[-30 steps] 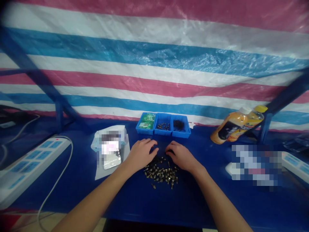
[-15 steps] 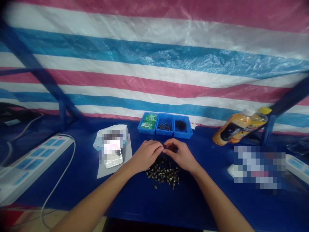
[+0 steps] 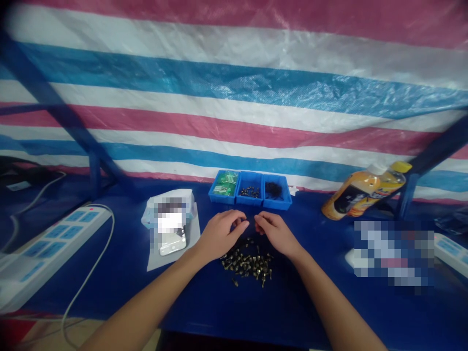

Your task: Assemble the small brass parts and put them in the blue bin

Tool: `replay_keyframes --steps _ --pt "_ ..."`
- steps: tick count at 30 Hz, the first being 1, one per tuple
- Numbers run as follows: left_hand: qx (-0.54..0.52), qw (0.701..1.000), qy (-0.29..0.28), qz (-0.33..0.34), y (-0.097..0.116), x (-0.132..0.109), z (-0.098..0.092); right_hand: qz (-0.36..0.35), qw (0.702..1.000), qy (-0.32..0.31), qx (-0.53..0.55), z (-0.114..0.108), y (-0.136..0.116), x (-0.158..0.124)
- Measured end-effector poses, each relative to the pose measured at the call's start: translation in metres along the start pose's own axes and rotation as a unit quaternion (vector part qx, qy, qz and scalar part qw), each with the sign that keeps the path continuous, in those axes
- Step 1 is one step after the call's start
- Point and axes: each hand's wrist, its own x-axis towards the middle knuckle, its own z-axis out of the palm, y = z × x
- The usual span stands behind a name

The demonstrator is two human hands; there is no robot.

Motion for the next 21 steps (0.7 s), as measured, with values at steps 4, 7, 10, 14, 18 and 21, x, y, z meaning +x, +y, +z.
replay_keyframes --steps 4,7,10,14,18,21 --pt "0.0 0.999 0.019 -0.032 -0.001 -0.001 0.0 0.1 0.99 0.067 0.074 -0.013 0.013 0.006" --pt "0.007 0.999 0.021 -0.031 -0.002 -0.001 0.0 0.08 0.976 0.162 0.119 -0.021 0.017 0.009" --pt "0.023 0.999 0.016 -0.026 -0.001 0.0 0.001 0.026 0.97 0.22 0.102 -0.024 0.019 0.011" --pt "0.104 0.993 0.039 -0.033 -0.002 -0.001 0.006 -0.01 0.986 0.166 -0.022 -0.022 0.018 0.008" --pt "0.224 0.964 0.11 -0.094 -0.006 -0.002 0.005 -0.058 0.984 0.029 -0.164 -0.009 0.008 -0.001" --pt "0.291 0.938 0.136 -0.129 -0.012 -0.002 -0.004 -0.114 0.952 -0.061 -0.278 0.003 0.0 -0.007"
